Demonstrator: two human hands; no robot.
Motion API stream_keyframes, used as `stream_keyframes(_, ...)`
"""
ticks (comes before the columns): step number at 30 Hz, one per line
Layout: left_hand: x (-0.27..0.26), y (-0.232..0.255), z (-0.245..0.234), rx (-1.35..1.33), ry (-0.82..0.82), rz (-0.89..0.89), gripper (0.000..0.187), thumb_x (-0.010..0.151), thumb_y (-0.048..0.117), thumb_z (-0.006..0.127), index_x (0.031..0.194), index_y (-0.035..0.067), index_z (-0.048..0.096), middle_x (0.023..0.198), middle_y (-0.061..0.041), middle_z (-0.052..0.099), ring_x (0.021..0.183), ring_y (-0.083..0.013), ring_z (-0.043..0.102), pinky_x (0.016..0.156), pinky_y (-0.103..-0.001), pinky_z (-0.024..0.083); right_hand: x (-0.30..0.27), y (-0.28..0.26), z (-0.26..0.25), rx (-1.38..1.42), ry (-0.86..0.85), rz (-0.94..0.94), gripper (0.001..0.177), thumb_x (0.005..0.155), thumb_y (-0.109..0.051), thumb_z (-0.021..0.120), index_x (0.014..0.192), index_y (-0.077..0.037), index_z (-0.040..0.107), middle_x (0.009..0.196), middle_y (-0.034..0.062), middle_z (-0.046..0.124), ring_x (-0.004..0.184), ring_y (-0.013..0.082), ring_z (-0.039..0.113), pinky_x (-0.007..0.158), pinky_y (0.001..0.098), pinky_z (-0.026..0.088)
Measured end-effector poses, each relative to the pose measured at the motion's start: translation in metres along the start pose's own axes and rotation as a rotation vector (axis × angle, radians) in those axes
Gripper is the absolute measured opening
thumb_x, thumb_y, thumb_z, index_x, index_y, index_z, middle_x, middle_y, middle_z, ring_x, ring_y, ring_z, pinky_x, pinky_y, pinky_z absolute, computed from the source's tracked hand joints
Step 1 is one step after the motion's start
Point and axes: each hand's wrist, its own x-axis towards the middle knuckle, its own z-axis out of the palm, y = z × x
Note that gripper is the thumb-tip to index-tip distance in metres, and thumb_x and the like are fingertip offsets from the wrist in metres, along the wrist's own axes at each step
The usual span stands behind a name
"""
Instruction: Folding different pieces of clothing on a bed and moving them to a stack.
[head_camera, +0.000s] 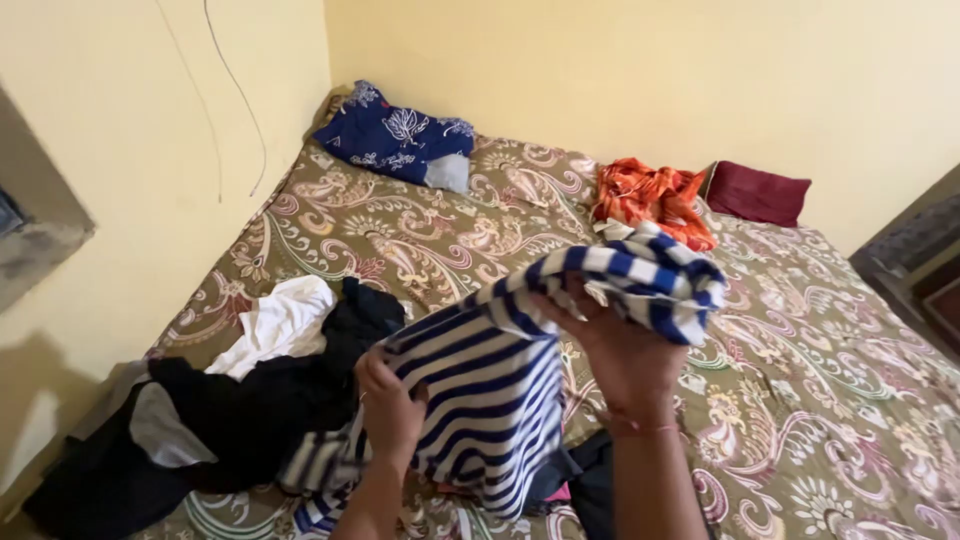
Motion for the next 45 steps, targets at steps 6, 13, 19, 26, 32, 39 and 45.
stream_keyframes(6,-0.018,-0.038,0.061,0.082,-0.907,0.126,0.053,0.083,0.029,0.081,0.133,0.023,0.064,0.12,-0.012,0.071,0.111,-0.0326,0.068,0.1,-0.043,0.053,0.0,-0.021,0.0,0.12,-0.042,-0.083,0.061,0.104,-0.053,0.045,0.143,-0.006,0.055,0.134,0.02,0.064,0.125,0.0412,0.06,0.117,0.0789,0.019)
stream_keyframes(13,-0.026,0.018,0.032,-0.413,-0.377,-0.064,0.063,0.076,0.015,0.085,0.127,0.004,0.051,0.123,-0.023,0.059,0.108,-0.0414,0.065,0.092,-0.046,0.054,-0.007,-0.021,0.015,0.141,-0.069,-0.038,0.063,0.105,-0.055,0.046,0.142,-0.005,0.057,0.134,0.0216,0.065,0.123,0.0438,0.062,0.117,0.0834,0.019)
stream_keyframes(19,-0.008,0.008,0.018,-0.306,-0.698,0.077,0.035,0.081,0.024,0.074,0.114,0.013,0.07,0.113,-0.017,0.073,0.111,-0.0395,0.066,0.093,-0.047,0.052,-0.007,-0.033,0.01,0.09,-0.066,-0.066,0.063,0.106,-0.053,0.047,0.143,-0.003,0.055,0.133,0.0219,0.063,0.125,0.0406,0.06,0.118,0.0772,0.019)
stream_keyframes(26,0.052,-0.032,0.03,-0.625,-0.398,-0.255,0.033,0.08,0.026,0.071,0.103,0.003,0.075,0.093,-0.014,0.078,0.084,-0.0245,0.071,0.073,-0.036,0.054,0.048,-0.033,-0.201,-0.377,0.41,-0.22,0.055,0.092,-0.028,0.058,0.141,-0.005,0.054,0.131,0.018,0.058,0.118,0.0325,0.059,0.111,0.0687,0.041)
stream_keyframes(32,0.079,0.071,-0.04,-0.679,-0.601,0.019,0.031,0.079,0.018,0.072,0.109,0.01,0.074,0.094,-0.008,0.075,0.078,-0.0185,0.07,0.069,-0.033,0.055,-0.001,0.044,-0.092,-1.307,0.426,0.213,0.08,0.077,-0.002,0.074,0.149,-0.018,0.042,0.141,0.008,0.049,0.122,0.0276,0.058,0.106,0.0451,0.053)
stream_keyframes(39,0.099,0.093,-0.114,-0.363,-0.682,0.543,0.019,0.076,0.012,0.076,0.095,0.011,0.075,0.094,-0.008,0.077,0.087,-0.0271,0.074,0.076,-0.04,0.056,-0.02,0.086,-0.119,-1.564,-0.174,0.538,0.038,0.089,-0.024,0.081,0.123,-0.008,0.073,0.112,0.0067,0.078,0.104,0.0171,0.072,0.095,0.0313,0.055)
stream_keyframes(45,0.085,0.086,-0.128,-0.445,-0.467,0.375,0.029,0.072,0.005,0.069,0.1,0.01,0.069,0.094,-0.01,0.076,0.089,-0.0312,0.073,0.073,-0.042,0.055,-0.03,0.123,-0.204,-1.228,-0.047,0.279,0.031,0.092,-0.021,0.074,0.116,-0.003,0.065,0.1,0.0018,0.075,0.093,0.0094,0.065,0.082,0.0251,0.053)
